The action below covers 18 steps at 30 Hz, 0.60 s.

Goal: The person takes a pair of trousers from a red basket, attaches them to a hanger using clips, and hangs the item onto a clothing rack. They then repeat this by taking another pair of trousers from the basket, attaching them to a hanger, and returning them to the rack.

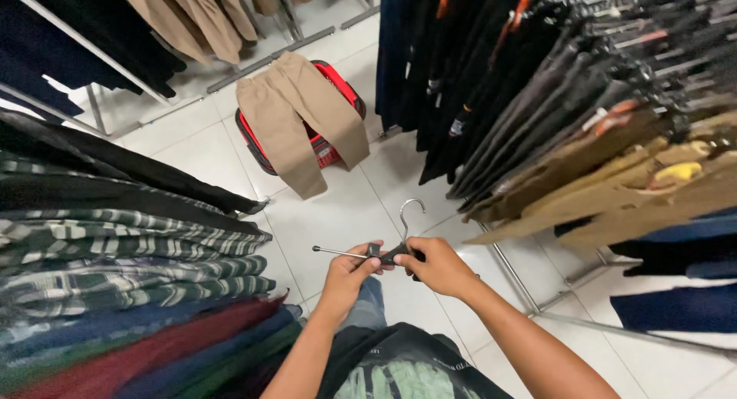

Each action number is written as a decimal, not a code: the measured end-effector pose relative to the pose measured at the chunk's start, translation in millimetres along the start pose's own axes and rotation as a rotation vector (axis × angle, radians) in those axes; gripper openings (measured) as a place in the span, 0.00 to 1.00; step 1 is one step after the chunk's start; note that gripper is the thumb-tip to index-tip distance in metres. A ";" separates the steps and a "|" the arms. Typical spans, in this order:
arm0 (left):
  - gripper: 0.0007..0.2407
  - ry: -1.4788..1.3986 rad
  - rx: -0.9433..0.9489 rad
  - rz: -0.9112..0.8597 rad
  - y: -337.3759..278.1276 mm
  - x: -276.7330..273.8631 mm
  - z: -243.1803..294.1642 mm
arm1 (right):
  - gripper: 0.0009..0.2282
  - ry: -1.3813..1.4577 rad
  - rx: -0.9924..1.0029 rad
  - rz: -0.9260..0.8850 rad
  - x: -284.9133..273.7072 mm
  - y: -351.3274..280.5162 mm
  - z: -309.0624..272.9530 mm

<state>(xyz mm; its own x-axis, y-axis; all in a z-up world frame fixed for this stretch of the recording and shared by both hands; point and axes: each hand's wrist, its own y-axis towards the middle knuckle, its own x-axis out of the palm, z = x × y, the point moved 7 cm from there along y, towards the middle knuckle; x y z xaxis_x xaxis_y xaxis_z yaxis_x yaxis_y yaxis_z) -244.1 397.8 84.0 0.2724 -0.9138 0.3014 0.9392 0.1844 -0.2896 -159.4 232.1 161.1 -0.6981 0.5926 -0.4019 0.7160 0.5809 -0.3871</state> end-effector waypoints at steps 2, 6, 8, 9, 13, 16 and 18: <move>0.14 -0.021 0.002 0.023 24.1 -6.5 8.7 | 0.12 -0.030 0.007 0.002 -3.9 27.7 -8.8; 0.11 -0.034 -0.022 0.142 60.1 -33.5 28.8 | 0.11 -0.125 -0.041 0.043 1.6 83.5 -21.8; 0.11 -0.042 -0.008 0.193 79.2 -54.6 41.7 | 0.11 -0.163 -0.066 0.049 5.7 114.0 -36.3; 0.10 -0.037 -0.004 0.205 88.0 -65.8 49.0 | 0.11 -0.162 -0.057 0.048 8.1 129.9 -43.2; 0.10 -0.026 0.002 0.274 111.9 -111.0 78.5 | 0.09 -0.125 -0.021 0.067 31.8 184.7 -58.4; 0.09 -0.039 0.007 0.329 128.7 -140.4 107.9 | 0.18 -0.058 -0.071 0.110 46.6 218.1 -80.1; 0.09 -0.064 -0.004 0.350 136.0 -156.0 108.4 | 0.17 -0.108 -0.101 0.104 56.4 236.1 -84.7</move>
<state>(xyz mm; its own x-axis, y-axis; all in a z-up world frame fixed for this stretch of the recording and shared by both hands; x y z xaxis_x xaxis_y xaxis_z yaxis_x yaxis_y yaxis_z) -136.2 604.7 96.0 0.5898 -0.7713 0.2392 0.7861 0.4804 -0.3890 -30.1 449.9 117.3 -0.6121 0.5923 -0.5239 0.7764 0.5759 -0.2561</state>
